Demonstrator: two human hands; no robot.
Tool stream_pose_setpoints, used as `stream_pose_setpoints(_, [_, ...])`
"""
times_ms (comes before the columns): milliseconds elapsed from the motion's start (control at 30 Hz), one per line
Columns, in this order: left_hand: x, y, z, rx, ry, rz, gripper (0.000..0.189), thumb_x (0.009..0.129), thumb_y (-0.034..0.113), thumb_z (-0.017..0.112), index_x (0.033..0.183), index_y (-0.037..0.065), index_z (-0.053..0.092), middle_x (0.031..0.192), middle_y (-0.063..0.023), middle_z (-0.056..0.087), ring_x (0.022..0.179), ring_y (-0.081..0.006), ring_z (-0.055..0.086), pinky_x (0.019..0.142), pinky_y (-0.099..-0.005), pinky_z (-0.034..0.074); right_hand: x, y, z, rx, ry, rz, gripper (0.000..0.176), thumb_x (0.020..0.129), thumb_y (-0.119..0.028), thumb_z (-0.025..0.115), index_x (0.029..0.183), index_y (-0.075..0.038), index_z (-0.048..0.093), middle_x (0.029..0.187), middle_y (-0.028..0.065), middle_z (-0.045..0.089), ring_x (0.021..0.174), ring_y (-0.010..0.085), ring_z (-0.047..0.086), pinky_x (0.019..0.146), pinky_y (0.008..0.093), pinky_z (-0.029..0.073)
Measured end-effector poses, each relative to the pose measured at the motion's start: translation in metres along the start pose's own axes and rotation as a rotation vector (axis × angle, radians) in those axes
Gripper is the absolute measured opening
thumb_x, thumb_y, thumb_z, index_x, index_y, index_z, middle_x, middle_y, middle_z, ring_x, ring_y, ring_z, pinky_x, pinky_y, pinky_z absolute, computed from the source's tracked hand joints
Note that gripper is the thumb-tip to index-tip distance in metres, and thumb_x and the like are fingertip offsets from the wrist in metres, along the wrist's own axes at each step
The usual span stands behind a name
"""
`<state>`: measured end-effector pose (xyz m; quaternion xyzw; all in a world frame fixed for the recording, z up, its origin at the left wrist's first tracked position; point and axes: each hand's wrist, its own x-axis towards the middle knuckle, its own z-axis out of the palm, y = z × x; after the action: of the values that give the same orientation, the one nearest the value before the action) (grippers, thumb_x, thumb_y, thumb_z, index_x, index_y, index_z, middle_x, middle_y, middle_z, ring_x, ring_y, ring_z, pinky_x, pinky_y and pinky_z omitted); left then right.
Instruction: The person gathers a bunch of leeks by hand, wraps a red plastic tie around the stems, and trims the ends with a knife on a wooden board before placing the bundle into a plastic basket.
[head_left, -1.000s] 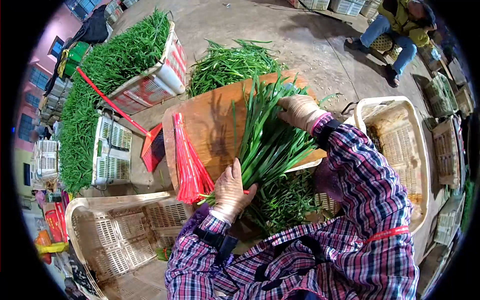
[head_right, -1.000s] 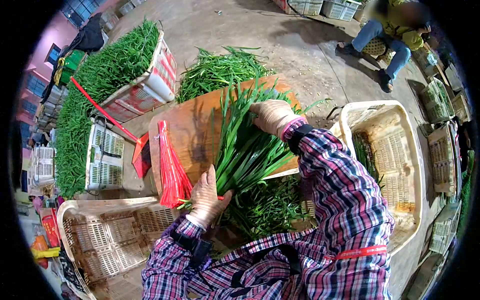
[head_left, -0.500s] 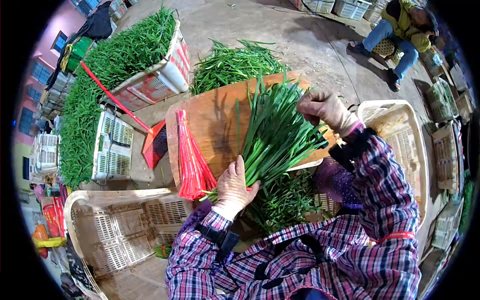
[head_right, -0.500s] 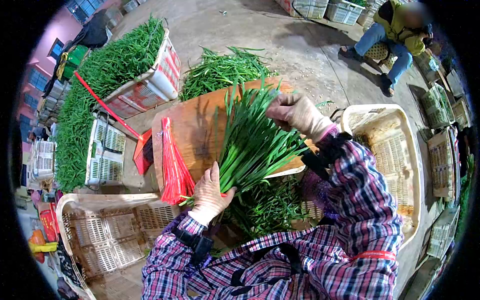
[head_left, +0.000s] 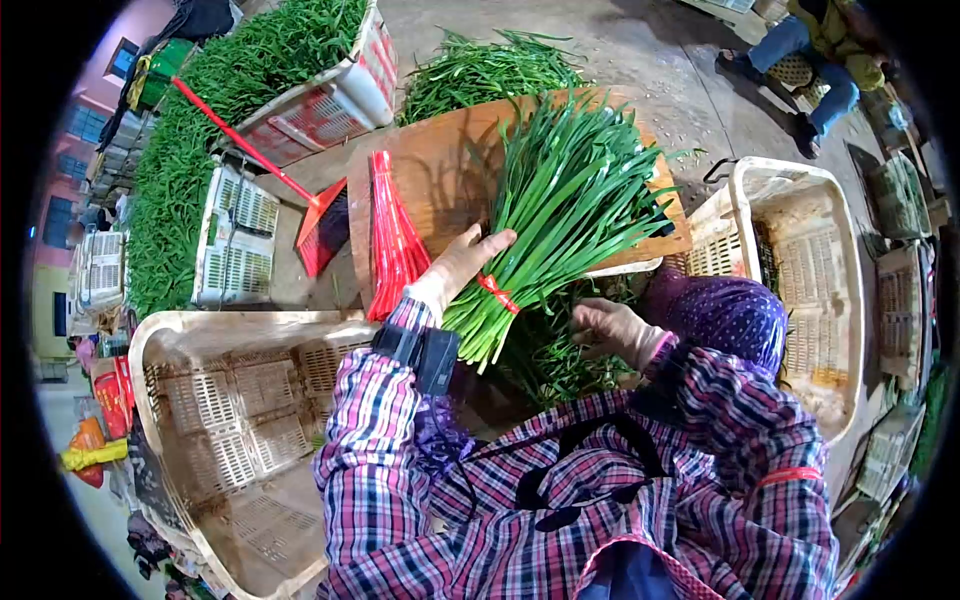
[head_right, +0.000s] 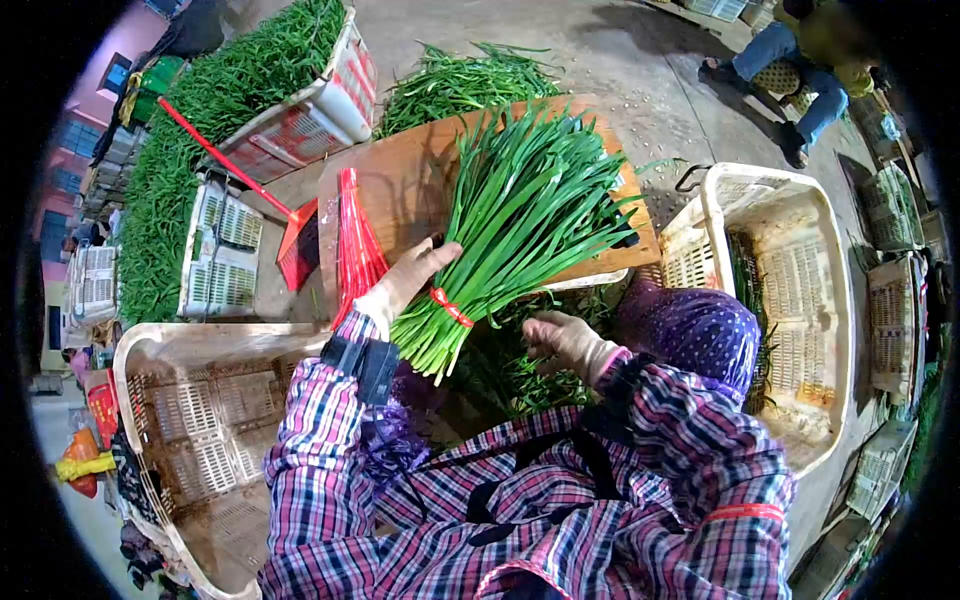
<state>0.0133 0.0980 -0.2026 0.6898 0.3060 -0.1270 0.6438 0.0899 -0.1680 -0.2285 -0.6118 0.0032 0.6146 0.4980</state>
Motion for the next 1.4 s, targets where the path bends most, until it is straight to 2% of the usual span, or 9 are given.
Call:
stream_pose_setpoints(267, [-0.006,0.029,0.027,0.155,-0.014,-0.024,0.093,0.067,0.06,0.069,0.119,-0.013,0.045,0.114,-0.0208,0.056,0.106,-0.0248,0.053,0.092,-0.0342,0.04,0.046,0.001,0.028,0.572,0.119,-0.163,0.062,0.074,-0.051,0.069,0.118,-0.01,0.052,0.104,0.0033,0.061,0.083,0.0194,0.059,0.066,0.0377,0.05])
stream_pose_setpoints(500, [-0.036,0.02,0.062,-0.052,-0.026,-0.106,0.066,0.073,0.04,0.074,0.119,0.0,0.048,0.107,-0.0117,0.057,0.099,-0.0198,0.052,0.082,-0.0364,0.044,0.056,0.01,0.017,0.398,-0.001,-0.441,0.056,0.079,-0.032,0.072,0.122,-0.005,0.049,0.112,0.0046,0.059,0.097,0.0168,0.055,0.086,0.0305,0.043])
stream_pose_setpoints(867, [-0.118,0.141,0.023,0.055,0.261,0.793,0.053,0.074,0.036,0.075,0.11,-0.001,0.059,0.102,-0.0058,0.065,0.093,-0.0125,0.058,0.081,-0.0275,0.045,-0.071,-0.179,0.046,-0.111,-0.06,-1.083,0.058,0.073,-0.026,0.077,0.115,0.002,0.05,0.103,0.008,0.062,0.091,0.0149,0.058,0.081,0.0277,0.049])
stream_pose_setpoints(933, [-0.125,0.152,0.01,1.075,0.494,0.75,0.051,0.078,0.021,0.069,0.123,0.006,0.05,0.1,-0.0058,0.063,0.087,-0.0118,0.057,0.076,-0.0264,0.047,-0.077,-0.207,0.049,-0.135,-0.09,-1.272,0.055,0.072,-0.026,0.077,0.113,0.001,0.051,0.099,0.0068,0.063,0.089,0.013,0.058,0.08,0.0269,0.049])
stream_pose_setpoints(1100, [-0.123,0.195,0.013,-0.135,0.19,0.719,0.047,0.081,0.022,0.07,0.12,0.002,0.053,0.111,-0.0033,0.059,0.098,-0.0113,0.055,0.089,-0.0272,0.043,-0.075,-0.251,0.045,-0.201,-0.146,-1.314,0.056,0.071,-0.024,0.078,0.114,0.001,0.052,0.099,0.0065,0.063,0.089,0.0139,0.059,0.08,0.027,0.05])
stream_pose_setpoints(1267, [-0.027,0.119,-0.008,-0.085,0.094,0.363,0.039,0.086,0.018,0.063,0.12,0.001,0.052,0.115,-0.0076,0.058,0.106,-0.0139,0.053,0.097,-0.0268,0.042,-0.001,-0.231,0.009,-0.361,-0.033,-1.009,0.06,0.069,-0.017,0.08,0.119,-0.002,0.05,0.1,0.0059,0.063,0.091,0.0144,0.058,0.083,0.0289,0.05])
stream_pose_setpoints(1300, [0.017,0.068,-0.015,-0.401,-0.197,0.449,0.038,0.087,0.019,0.061,0.12,0.001,0.053,0.116,-0.0074,0.058,0.105,-0.0135,0.053,0.095,-0.0271,0.043,0.011,-0.218,0.003,-0.452,0.006,-0.972,0.06,0.069,-0.014,0.079,0.12,-0.002,0.05,0.101,0.0059,0.063,0.091,0.0141,0.058,0.083,0.0291,0.049])
stream_pose_setpoints(1367, [0.037,0.05,-0.008,-0.186,-0.106,0.558,0.036,0.088,0.02,0.06,0.12,0.003,0.054,0.116,-0.0068,0.058,0.101,-0.0125,0.054,0.089,-0.028,0.045,0.044,-0.197,-0.006,-0.44,0.066,-0.839,0.056,0.07,-0.01,0.077,0.119,-0.003,0.051,0.099,0.0061,0.064,0.088,0.0135,0.059,0.08,0.029,0.049])
stream_pose_setpoints(1400, [0.023,0.071,0.006,0.338,0.279,0.543,0.035,0.088,0.021,0.059,0.119,0.004,0.056,0.116,-0.0063,0.058,0.099,-0.0121,0.054,0.085,-0.0286,0.047,0.048,-0.192,-0.003,-0.274,0.007,-0.94,0.053,0.07,-0.012,0.078,0.116,-0.002,0.053,0.095,0.0067,0.065,0.087,0.0139,0.059,0.078,0.0288,0.049])
